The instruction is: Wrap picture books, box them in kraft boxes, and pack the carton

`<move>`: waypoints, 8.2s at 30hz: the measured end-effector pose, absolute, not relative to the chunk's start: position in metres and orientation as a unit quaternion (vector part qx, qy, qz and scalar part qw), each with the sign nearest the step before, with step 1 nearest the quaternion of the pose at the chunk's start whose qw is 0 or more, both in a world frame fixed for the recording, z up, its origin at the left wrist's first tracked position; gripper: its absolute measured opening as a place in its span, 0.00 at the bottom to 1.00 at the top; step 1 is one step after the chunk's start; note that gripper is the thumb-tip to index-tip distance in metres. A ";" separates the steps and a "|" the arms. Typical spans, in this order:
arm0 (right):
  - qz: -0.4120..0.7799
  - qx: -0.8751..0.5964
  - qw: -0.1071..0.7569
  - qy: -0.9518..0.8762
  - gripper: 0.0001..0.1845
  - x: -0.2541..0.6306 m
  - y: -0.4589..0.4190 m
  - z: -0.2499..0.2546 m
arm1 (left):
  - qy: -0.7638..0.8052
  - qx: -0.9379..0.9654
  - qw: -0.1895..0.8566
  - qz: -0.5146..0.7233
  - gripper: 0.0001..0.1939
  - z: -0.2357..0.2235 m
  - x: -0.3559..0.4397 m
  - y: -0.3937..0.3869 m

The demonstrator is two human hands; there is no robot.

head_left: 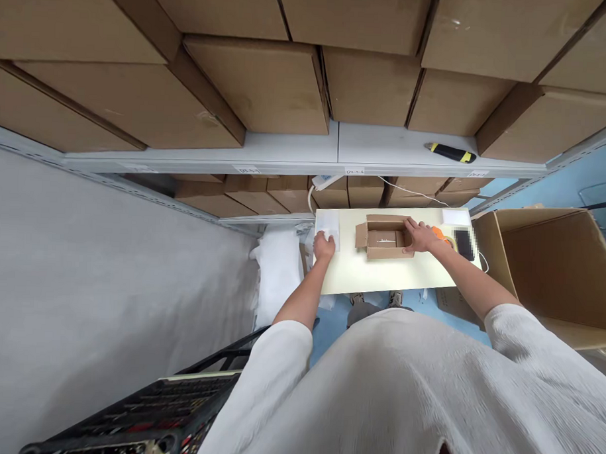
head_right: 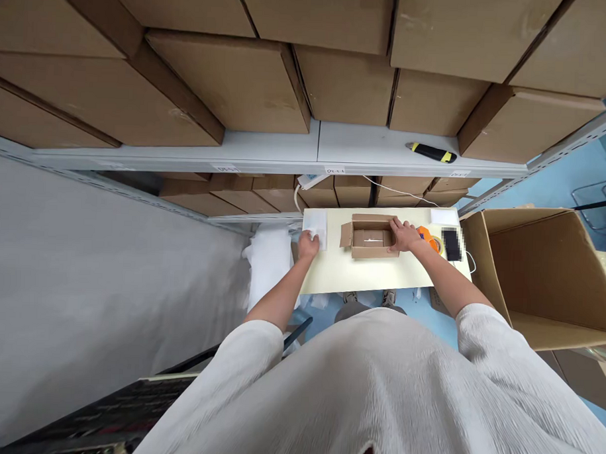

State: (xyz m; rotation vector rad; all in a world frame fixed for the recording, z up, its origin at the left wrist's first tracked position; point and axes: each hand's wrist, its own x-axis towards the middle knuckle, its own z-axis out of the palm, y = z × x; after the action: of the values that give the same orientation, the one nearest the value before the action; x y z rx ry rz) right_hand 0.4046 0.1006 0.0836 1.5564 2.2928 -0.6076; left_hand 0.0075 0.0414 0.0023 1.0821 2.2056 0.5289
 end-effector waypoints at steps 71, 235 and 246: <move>-0.447 0.661 -0.233 0.556 0.30 0.422 0.079 0.091 | 0.735 0.478 0.407 0.256 0.33 0.070 0.089 0.036; -0.360 0.529 -0.187 0.746 0.24 0.456 0.085 0.124 | 0.570 0.567 0.411 0.430 0.14 0.107 0.169 0.062; -0.349 0.527 -0.191 0.752 0.23 0.455 0.083 0.125 | 0.556 0.543 0.424 0.466 0.13 0.142 0.195 0.049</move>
State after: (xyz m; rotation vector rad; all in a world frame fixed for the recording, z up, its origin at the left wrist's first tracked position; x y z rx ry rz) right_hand 0.4546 0.0828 0.1247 1.8907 2.6988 -1.2518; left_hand 0.1954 0.0490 0.1422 1.3576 1.3900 1.1654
